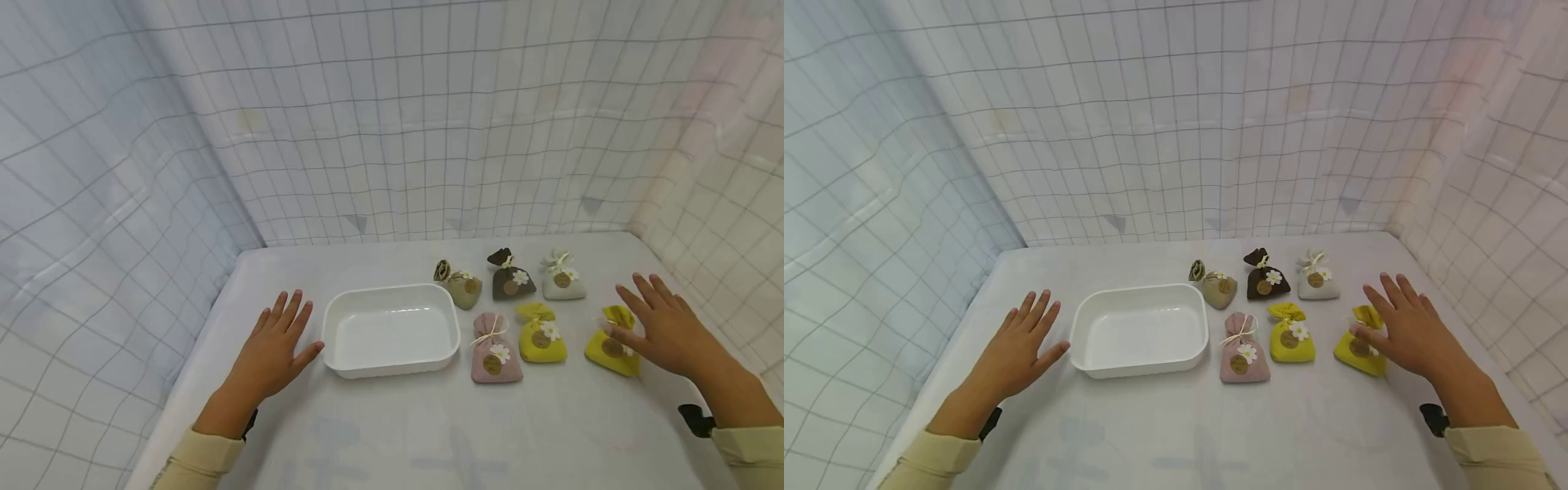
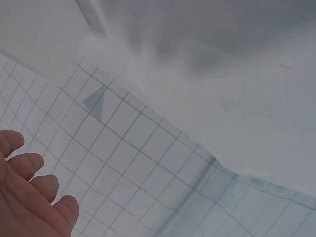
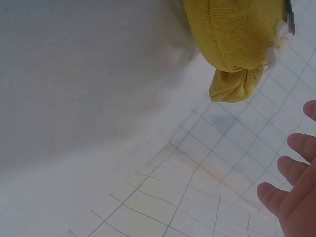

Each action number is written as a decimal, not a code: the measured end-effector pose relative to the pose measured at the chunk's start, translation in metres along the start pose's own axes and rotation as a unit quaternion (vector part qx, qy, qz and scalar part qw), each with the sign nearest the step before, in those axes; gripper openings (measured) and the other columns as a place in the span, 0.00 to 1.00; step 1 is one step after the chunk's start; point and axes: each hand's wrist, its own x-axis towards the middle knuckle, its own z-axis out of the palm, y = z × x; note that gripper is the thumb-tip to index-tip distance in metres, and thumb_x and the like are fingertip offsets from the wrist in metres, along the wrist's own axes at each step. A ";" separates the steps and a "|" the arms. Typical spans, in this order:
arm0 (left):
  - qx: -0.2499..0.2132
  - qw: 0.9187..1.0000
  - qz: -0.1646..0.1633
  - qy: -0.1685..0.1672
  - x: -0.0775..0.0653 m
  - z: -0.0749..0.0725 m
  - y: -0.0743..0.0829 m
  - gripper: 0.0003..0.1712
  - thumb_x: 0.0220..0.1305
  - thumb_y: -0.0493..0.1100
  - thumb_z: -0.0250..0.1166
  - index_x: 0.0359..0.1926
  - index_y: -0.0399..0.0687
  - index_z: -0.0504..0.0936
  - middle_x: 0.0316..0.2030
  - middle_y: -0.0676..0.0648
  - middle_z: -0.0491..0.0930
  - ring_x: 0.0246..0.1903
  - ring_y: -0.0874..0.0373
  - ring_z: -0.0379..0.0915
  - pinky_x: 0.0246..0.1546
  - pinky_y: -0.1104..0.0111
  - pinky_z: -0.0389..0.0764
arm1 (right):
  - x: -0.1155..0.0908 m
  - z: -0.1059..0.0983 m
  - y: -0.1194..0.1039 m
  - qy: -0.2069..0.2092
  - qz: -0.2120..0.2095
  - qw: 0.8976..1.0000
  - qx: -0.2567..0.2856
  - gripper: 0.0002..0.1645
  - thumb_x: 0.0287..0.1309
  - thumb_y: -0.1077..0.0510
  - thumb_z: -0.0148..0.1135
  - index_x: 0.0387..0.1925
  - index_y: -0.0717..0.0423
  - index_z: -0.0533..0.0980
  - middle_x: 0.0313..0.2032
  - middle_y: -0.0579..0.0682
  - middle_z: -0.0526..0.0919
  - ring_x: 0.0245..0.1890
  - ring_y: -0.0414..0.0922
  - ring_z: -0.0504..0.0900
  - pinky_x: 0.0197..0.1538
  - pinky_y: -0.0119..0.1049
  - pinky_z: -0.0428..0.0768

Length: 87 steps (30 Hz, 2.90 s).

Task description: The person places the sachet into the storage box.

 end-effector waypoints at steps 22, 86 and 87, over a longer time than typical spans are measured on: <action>-0.063 0.997 0.008 -0.034 0.009 0.031 0.019 0.53 0.68 0.71 0.53 0.75 0.34 0.55 0.76 0.38 0.49 0.75 0.43 0.42 0.72 0.45 0.48 | -0.022 0.007 0.018 -0.072 0.114 0.981 0.141 0.55 0.62 0.36 0.63 0.71 0.71 0.55 0.65 0.80 0.57 0.59 0.79 0.62 0.52 0.74 0.67; -0.062 0.998 0.017 0.012 0.004 0.042 0.022 0.50 0.69 0.66 0.54 0.74 0.31 0.56 0.75 0.38 0.52 0.75 0.45 0.44 0.72 0.47 0.52 | -0.016 0.018 0.025 -0.220 0.290 0.866 0.343 0.54 0.66 0.28 0.50 0.62 0.76 0.58 0.44 0.58 0.78 0.40 0.49 0.78 0.37 0.40 0.80; -0.061 0.998 0.017 0.011 0.004 0.042 0.022 0.50 0.69 0.67 0.54 0.74 0.31 0.56 0.75 0.38 0.52 0.75 0.45 0.44 0.72 0.47 0.51 | -0.016 0.018 0.025 -0.219 0.289 0.867 0.342 0.54 0.66 0.28 0.49 0.62 0.76 0.58 0.44 0.58 0.78 0.40 0.49 0.78 0.37 0.40 0.80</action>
